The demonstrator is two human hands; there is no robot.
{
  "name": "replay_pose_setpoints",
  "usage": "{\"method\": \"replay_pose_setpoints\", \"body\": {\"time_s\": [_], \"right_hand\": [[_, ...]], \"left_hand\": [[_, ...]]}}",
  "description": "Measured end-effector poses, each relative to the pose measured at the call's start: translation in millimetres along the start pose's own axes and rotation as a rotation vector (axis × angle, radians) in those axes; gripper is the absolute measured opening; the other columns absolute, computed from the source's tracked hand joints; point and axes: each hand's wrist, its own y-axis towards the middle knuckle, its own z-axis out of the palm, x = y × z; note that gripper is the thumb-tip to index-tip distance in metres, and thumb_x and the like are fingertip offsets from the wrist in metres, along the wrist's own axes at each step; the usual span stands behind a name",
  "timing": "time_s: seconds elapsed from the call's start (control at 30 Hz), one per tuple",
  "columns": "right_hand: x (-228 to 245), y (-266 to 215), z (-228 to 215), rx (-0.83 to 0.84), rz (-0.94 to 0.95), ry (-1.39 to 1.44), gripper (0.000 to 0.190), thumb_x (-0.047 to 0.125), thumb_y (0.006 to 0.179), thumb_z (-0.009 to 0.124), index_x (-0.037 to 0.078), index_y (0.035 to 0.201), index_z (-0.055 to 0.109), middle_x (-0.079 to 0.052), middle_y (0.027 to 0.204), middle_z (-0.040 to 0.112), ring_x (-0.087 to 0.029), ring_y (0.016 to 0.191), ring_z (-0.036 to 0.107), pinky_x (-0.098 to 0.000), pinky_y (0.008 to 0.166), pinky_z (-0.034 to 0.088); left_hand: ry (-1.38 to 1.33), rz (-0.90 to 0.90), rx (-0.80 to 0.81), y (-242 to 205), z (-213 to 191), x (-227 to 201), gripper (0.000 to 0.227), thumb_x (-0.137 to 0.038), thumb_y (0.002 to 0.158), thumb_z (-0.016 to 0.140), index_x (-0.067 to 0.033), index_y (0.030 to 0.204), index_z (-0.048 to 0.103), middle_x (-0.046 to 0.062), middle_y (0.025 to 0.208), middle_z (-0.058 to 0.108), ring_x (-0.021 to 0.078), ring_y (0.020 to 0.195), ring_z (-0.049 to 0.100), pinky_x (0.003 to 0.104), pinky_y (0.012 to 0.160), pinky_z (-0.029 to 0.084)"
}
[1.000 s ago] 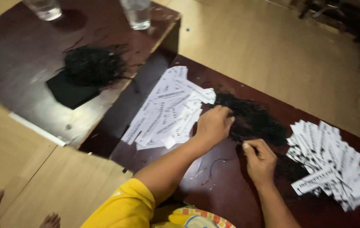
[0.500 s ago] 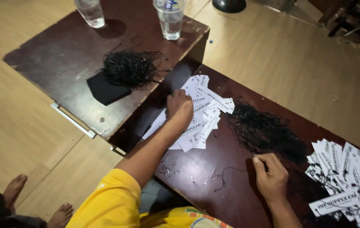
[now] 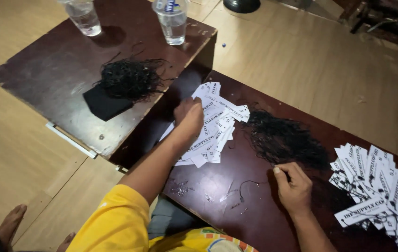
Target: Manually attaching thin black strings to paper product labels.
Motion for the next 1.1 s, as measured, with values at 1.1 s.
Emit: {"method": "replay_pose_setpoints", "body": {"time_s": [1.1], "right_hand": [[-9.3, 4.6, -1.6, -0.086, 0.131, 0.118, 0.008, 0.01, 0.092, 0.072, 0.01, 0.087, 0.077, -0.009, 0.067, 0.065, -0.028, 0.068, 0.069, -0.0396, 0.068, 0.054]], "left_hand": [[-0.835, 0.085, 0.086, -60.9, -38.3, -100.5, 0.013, -0.021, 0.089, 0.067, -0.0106, 0.095, 0.061, 0.018, 0.084, 0.07, 0.046, 0.093, 0.07, 0.055, 0.082, 0.053]]}}
